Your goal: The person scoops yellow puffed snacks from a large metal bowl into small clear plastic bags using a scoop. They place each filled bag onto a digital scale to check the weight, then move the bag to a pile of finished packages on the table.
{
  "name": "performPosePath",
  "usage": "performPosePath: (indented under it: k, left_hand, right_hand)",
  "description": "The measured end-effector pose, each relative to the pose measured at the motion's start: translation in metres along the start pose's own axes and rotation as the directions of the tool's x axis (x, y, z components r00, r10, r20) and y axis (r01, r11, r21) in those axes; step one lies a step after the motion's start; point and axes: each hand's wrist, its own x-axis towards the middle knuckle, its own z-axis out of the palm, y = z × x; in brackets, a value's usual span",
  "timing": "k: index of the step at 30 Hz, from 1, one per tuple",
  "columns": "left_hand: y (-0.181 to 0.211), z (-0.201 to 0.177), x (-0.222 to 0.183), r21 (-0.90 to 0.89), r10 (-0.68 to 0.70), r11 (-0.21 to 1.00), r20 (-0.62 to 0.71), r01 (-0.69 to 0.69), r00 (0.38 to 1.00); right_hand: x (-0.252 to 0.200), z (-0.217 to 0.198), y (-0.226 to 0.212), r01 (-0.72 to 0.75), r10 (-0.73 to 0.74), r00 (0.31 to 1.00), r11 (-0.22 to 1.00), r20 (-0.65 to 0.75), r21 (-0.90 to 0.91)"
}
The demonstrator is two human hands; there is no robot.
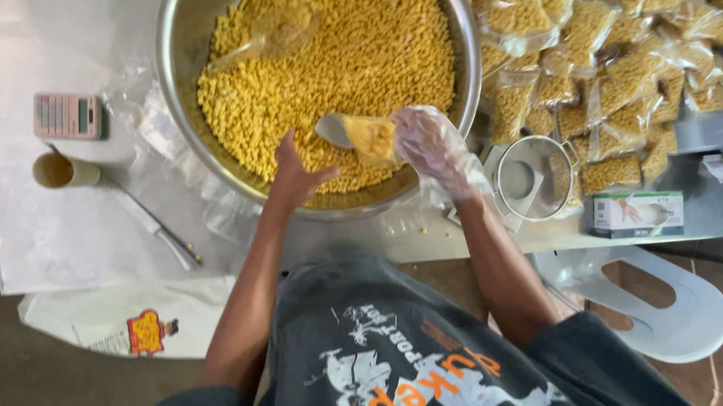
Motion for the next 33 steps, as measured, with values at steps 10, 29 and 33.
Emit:
performPosePath:
  k: [10, 29, 33]
  left_hand:
    - [-0.002, 0.037, -0.027, -0.409, -0.283, 0.866, 0.075, 0.288, 0.956]
    - [0.033, 0.059, -0.040, -0.343, -0.222, 0.887, 0.272, 0.310, 0.936]
    - [0.042, 0.059, -0.047, -0.363, -0.267, 0.861, 0.274, 0.357, 0.924]
  right_hand:
    - [-0.211, -0.122, 0.049, -0.347, 0.777, 0.584, -0.023, 0.235, 0.938]
    - [-0.382, 0.042, -0.038, -0.052, 0.858, -0.055, -0.513, 0.510, 0.857]
    - [-0.384, 0.043, -0.038, -0.177, 0.826, -0.152, -0.564, 0.543, 0.807]
